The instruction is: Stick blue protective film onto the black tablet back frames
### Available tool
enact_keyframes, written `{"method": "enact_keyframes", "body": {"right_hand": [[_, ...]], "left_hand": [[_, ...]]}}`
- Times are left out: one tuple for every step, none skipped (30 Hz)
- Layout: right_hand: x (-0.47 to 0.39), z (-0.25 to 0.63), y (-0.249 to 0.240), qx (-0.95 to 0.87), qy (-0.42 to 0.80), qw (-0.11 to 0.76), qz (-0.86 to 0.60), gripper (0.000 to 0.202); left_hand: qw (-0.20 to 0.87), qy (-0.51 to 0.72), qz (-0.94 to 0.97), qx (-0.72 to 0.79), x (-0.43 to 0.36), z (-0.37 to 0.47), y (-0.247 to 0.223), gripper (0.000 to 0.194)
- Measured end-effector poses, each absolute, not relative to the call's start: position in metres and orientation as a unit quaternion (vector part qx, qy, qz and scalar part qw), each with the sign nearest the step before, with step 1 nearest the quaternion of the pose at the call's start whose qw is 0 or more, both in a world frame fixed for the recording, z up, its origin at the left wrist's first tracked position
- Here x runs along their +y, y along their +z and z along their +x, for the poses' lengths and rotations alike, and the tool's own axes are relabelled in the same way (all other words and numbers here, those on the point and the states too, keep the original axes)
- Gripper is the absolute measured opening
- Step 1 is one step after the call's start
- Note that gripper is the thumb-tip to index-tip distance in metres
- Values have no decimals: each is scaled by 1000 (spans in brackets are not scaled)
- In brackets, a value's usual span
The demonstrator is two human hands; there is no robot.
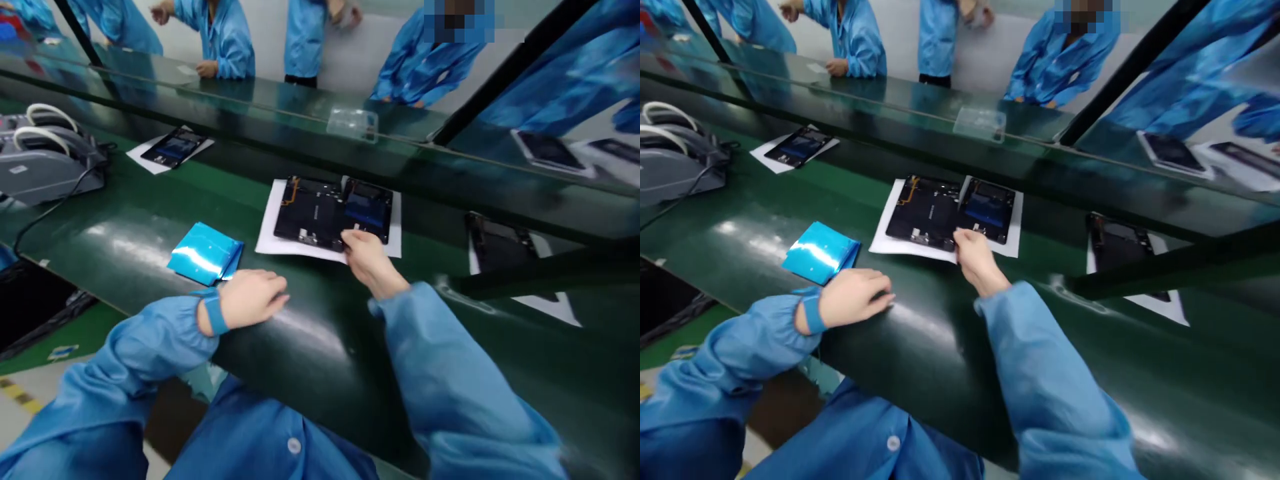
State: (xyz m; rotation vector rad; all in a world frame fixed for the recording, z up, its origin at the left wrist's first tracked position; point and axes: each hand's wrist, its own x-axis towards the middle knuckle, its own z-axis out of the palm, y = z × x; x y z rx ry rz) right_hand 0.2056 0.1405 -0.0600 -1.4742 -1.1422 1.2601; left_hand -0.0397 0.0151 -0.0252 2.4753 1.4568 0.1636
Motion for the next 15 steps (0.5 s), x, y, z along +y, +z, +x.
{"method": "enact_keyframes", "body": {"right_hand": [[116, 223, -61, -448, 514, 427, -594, 31], [92, 240, -62, -439, 523, 423, -596, 32], [67, 255, -63, -430, 532, 417, -599, 35], [43, 268, -64, -423, 541, 409, -601, 38], [21, 279, -66, -414, 550, 401, -605, 42], [0, 289, -69, -408, 554, 391, -611, 45], [-18, 297, -72, -409, 552, 379, -620, 48], [-33, 305, -75, -415, 544, 367, -630, 50], [-46, 311, -79, -426, 531, 353, -641, 53], [-56, 317, -83, -440, 518, 340, -650, 55], [-64, 322, -87, -455, 506, 326, -656, 56], [-70, 325, -90, -468, 496, 315, -660, 58], [-75, 328, -92, -480, 488, 305, -662, 58], [-78, 330, -94, -491, 481, 296, -663, 59], [-80, 331, -95, -503, 472, 289, -664, 59]], "left_hand": [[116, 53, 826, 549, 9, -53, -19, 26], [94, 51, 792, 602, 7, -68, -16, 27], [67, 52, 754, 652, 8, -84, -16, 29], [48, 52, 726, 685, 12, -100, -18, 32], [54, 55, 707, 703, 18, -113, -22, 36], [81, 61, 694, 713, 25, -125, -27, 38], [111, 63, 687, 715, 31, -134, -32, 38], [142, 64, 683, 713, 37, -141, -35, 37], [169, 63, 682, 709, 42, -145, -37, 35], [191, 61, 682, 704, 45, -149, -38, 34], [209, 60, 683, 698, 48, -151, -37, 35], [230, 61, 682, 692, 49, -153, -34, 37], [252, 63, 680, 685, 50, -154, -31, 40], [273, 66, 678, 679, 51, -155, -28, 43], [292, 69, 677, 673, 52, -156, -24, 46]]}}
